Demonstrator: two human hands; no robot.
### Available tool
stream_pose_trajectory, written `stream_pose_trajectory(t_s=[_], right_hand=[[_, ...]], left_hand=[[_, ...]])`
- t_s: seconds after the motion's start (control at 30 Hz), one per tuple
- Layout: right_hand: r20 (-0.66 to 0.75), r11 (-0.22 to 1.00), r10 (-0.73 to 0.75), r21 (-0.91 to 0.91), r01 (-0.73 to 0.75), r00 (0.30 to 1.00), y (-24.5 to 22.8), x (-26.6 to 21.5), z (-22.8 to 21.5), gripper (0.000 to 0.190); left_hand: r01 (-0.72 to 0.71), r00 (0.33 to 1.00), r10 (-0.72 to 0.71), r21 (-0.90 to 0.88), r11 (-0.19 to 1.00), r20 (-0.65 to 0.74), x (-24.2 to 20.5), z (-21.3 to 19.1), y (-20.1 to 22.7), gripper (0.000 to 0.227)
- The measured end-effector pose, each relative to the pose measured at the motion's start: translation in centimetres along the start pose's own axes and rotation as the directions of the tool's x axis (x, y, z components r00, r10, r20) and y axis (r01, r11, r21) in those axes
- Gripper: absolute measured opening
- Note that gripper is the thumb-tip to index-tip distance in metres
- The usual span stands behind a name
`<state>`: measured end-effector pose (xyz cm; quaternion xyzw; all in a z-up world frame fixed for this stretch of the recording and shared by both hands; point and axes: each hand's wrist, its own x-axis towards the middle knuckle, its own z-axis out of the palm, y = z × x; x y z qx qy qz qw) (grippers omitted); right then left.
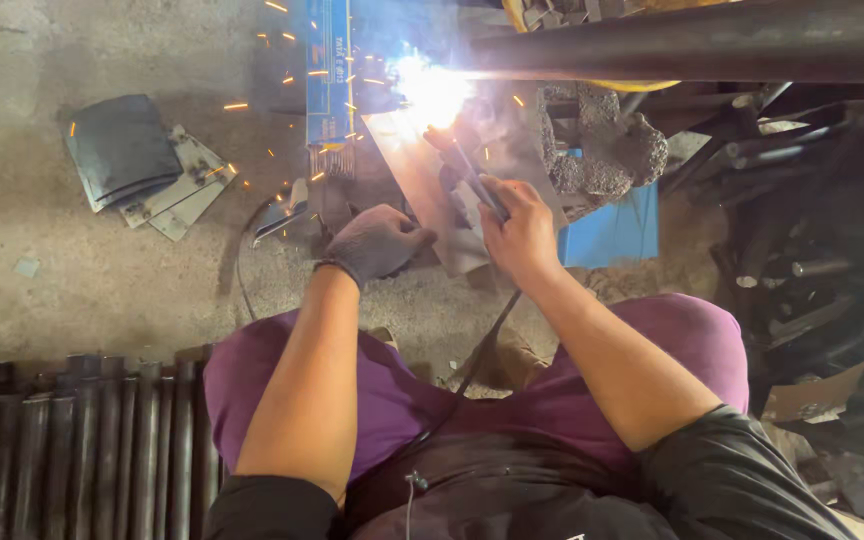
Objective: The person sits on the floor and welds a metal pipe to a metal sheet using a welding torch. They then pick up a conical metal piece and weld it to the same metal sheet, followed by welding another metal pipe to the sheet.
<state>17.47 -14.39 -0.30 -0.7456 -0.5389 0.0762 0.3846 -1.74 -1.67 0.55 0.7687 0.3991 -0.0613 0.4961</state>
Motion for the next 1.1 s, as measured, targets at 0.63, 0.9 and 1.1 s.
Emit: stream_pose_trajectory(t_s=[0.63,0.9,1.1], right_hand=[[0.026,0.999,0.036,0.01,-0.037,0.999,0.7,-0.3,0.1,0.035],[0.218,0.905,-0.101,-0.385,0.18,0.971,2.9,0.3,1.2,0.027],[0.086,0.953,0.096,0.28,-0.117,0.992,2.8,-0.7,1.1,0.029]], left_hand=[[-0.559,-0.365,0.129,0.328,0.761,-0.922,-3.3,-5.3,-5.6,0.033],[-0.485,-0.336,0.142,0.3,0.821,-0.931,-3.5,-4.6,-5.3,0.045],[-0.491,-0.332,0.19,0.341,0.802,-0.924,-3.9,-4.6,-4.5,0.045]])
